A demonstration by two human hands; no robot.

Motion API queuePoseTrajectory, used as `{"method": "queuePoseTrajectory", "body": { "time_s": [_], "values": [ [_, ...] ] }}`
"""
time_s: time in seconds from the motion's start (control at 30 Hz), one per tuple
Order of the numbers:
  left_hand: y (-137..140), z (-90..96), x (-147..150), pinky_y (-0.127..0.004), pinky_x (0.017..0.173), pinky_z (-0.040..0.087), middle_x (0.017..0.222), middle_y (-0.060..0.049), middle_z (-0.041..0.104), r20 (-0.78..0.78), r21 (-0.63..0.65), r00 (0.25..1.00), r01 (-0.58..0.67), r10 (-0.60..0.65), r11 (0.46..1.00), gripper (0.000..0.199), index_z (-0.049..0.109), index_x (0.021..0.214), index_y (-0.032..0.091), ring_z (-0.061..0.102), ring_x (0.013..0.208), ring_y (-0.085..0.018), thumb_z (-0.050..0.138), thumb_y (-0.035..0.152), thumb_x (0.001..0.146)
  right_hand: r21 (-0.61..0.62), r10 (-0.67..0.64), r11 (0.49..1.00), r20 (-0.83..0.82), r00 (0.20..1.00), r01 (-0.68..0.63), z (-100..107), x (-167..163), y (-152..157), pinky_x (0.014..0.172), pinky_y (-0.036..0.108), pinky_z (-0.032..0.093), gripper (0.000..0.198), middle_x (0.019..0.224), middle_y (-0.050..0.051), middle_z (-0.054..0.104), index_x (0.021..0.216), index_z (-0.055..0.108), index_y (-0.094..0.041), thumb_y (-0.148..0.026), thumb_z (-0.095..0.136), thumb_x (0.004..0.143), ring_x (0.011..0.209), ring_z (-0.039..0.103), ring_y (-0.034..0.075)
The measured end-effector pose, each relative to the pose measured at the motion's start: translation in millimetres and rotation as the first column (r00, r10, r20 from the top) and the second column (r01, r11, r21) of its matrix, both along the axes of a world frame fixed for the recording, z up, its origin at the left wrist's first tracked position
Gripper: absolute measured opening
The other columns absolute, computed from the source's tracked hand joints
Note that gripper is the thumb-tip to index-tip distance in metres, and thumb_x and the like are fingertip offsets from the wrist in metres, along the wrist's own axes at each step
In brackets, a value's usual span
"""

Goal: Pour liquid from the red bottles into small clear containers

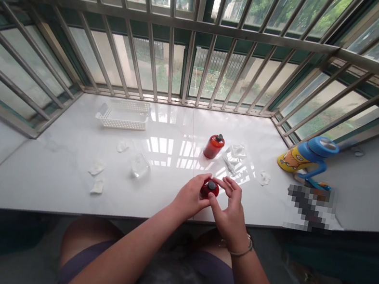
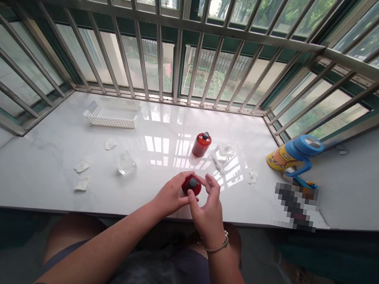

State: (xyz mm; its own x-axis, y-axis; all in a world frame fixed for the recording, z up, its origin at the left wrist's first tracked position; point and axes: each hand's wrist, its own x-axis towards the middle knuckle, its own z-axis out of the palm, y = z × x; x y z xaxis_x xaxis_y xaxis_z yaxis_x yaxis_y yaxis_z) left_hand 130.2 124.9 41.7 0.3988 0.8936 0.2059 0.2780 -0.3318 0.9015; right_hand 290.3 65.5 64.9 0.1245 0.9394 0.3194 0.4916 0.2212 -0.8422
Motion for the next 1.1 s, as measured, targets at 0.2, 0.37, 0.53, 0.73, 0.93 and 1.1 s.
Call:
{"method": "queuePoseTrajectory", "body": {
  "time_s": [0.2, 0.37, 0.53, 0.73, 0.93, 1.1],
  "values": [
    [-1, -3.8, 1, -0.052, 0.116, 0.053, 0.146, -0.011, 0.065, -0.001, 0.019, 1.0, -0.016, 0.016, 1.0, 0.079, 0.051, 0.151, 0.027, 0.064, 0.133, -0.032, 0.088, 0.023, 0.081, -0.035, -0.034, 0.999, 0.058, 0.998, 0.036, -3, 0, 1, 0.12, 0.058, 0.049, 0.063, 0.143, 0.015, 0.066, 0.152, 0.042, -0.026, -0.041, 0.07, 0.098, 0.137, 0.063, 0.03],
    [-3, -7.1, 2, -0.051, 0.115, 0.053, 0.143, -0.011, 0.066, 0.011, 0.053, 0.999, -0.038, 0.037, 0.998, 0.073, 0.053, 0.147, 0.025, 0.066, 0.13, -0.03, 0.085, 0.022, 0.082, 0.003, -0.091, 0.996, 0.169, 0.981, 0.092, -5, 2, 6, 0.108, 0.056, 0.057, 0.044, 0.131, 0.011, 0.073, 0.14, 0.057, -0.028, -0.041, 0.068, 0.1, 0.123, 0.07, 0.031],
    [-5, -8.0, 2, -0.051, 0.113, 0.055, 0.137, -0.01, 0.069, 0.007, 0.07, 0.998, -0.065, 0.065, 0.995, 0.072, 0.053, 0.146, 0.025, 0.067, 0.126, -0.03, 0.085, 0.022, 0.082, 0.043, -0.128, 0.992, 0.185, 0.974, 0.122, -4, 3, 11, 0.097, 0.052, 0.06, 0.032, 0.116, 0.009, 0.073, 0.121, 0.063, -0.027, -0.04, 0.074, 0.095, 0.108, 0.07, 0.03],
    [-4, -15.0, 13, -0.054, 0.114, 0.055, 0.139, -0.012, 0.067, -0.014, 0.152, 0.988, -0.149, 0.153, 0.977, 0.064, 0.051, 0.147, 0.025, 0.066, 0.129, -0.031, 0.079, 0.025, 0.09, 0.084, -0.185, 0.982, 0.233, 0.955, 0.17, -6, 0, 15, 0.088, 0.048, 0.059, 0.02, 0.106, 0.007, 0.071, 0.104, 0.06, -0.027, -0.042, 0.071, 0.096, 0.1, 0.067, 0.029],
    [4, -19.5, -4, -0.068, 0.128, 0.037, 0.171, -0.021, 0.036, -0.119, 0.242, 0.977, -0.144, 0.177, 0.96, 0.105, 0.028, 0.164, 0.026, 0.036, 0.16, -0.042, 0.091, 0.036, 0.081, 0.102, -0.174, 0.982, 0.192, 0.966, 0.156, -13, 2, 59, 0.09, 0.045, 0.059, 0.02, 0.118, 0.007, 0.075, 0.109, 0.058, -0.025, -0.042, 0.066, 0.1, 0.101, 0.071, 0.026],
    [11, -5.2, -68, -0.067, 0.13, 0.032, 0.171, -0.02, 0.037, -0.2, 0.347, 0.89, -0.328, 0.411, 0.879, 0.086, 0.033, 0.161, 0.027, 0.03, 0.163, -0.04, 0.082, 0.039, 0.091, 0.139, -0.13, 0.985, 0.226, 0.965, 0.1, -12, 15, 111, 0.094, 0.046, 0.059, 0.035, 0.128, 0.011, 0.072, 0.13, 0.06, -0.023, -0.045, 0.06, 0.103, 0.113, 0.068, 0.028]
  ]
}}
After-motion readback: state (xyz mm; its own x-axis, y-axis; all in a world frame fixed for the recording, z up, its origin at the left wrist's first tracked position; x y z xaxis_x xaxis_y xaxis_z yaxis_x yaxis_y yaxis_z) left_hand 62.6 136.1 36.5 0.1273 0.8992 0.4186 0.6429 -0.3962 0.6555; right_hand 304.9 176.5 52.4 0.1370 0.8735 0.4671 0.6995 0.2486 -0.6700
